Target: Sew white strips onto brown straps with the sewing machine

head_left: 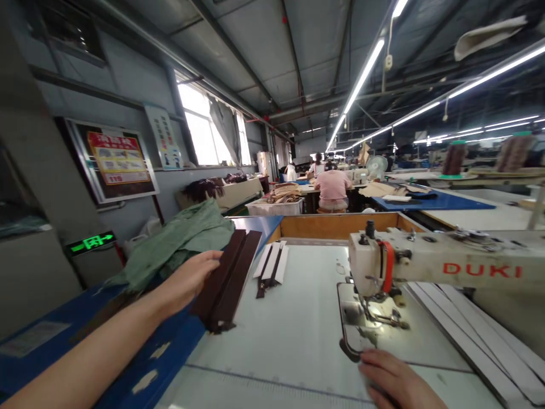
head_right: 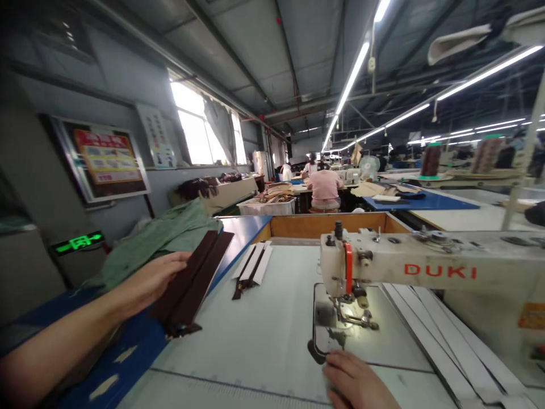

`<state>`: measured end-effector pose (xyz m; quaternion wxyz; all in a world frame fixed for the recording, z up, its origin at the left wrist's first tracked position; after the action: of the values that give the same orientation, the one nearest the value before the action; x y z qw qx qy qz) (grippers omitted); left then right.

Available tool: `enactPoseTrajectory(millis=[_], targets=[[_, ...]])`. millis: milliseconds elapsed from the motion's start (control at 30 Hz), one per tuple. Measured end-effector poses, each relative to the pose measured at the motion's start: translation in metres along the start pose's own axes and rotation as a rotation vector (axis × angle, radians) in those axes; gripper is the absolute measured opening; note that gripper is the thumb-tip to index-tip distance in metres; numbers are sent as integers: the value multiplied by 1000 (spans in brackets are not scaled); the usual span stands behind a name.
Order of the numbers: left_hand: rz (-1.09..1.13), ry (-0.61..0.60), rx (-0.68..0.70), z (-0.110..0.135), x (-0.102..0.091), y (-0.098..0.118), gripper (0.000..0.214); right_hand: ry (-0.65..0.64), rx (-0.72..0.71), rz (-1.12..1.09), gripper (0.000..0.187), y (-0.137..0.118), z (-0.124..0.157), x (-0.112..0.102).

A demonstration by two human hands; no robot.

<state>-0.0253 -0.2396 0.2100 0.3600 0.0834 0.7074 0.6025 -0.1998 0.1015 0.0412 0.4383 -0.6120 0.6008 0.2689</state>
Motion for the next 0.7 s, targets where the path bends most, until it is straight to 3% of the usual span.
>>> enactPoseTrajectory(millis=[100,233,333,400,500,600,700], targets=[[216,-125,-49,21,76,-17,23,-33,72,16,32,-8,-4,-11],[319,-247,-132,42,180,-64,22,64,138,42,40,-15,-2,-27],[309,-269,-111,47,225,-84,28,-13,87,23,42,-31,-5,-26],[276,-283,-66,44,235,-85,34,-152,63,-21,42,-42,-8,-18],[168,-264,37,32,229,-78,48,-288,97,-77,48,-47,-13,-5],[46,-175,184,22,216,-72,57,-284,127,-77,46,-47,-16,5],[-111,-211,423,25,224,-75,53,-265,82,-44,45,-48,-19,10]])
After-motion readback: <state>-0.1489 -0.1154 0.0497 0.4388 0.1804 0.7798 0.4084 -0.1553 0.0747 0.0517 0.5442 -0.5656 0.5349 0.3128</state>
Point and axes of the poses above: each hand's wrist, its own z-axis away from the middle knuckle, its own x-axis out of the palm, y = z × x, the point moved 7 cm from there along -z, towards the middle knuckle, and after that the axes turned 7 degrees about z, right-handed, at the moved point
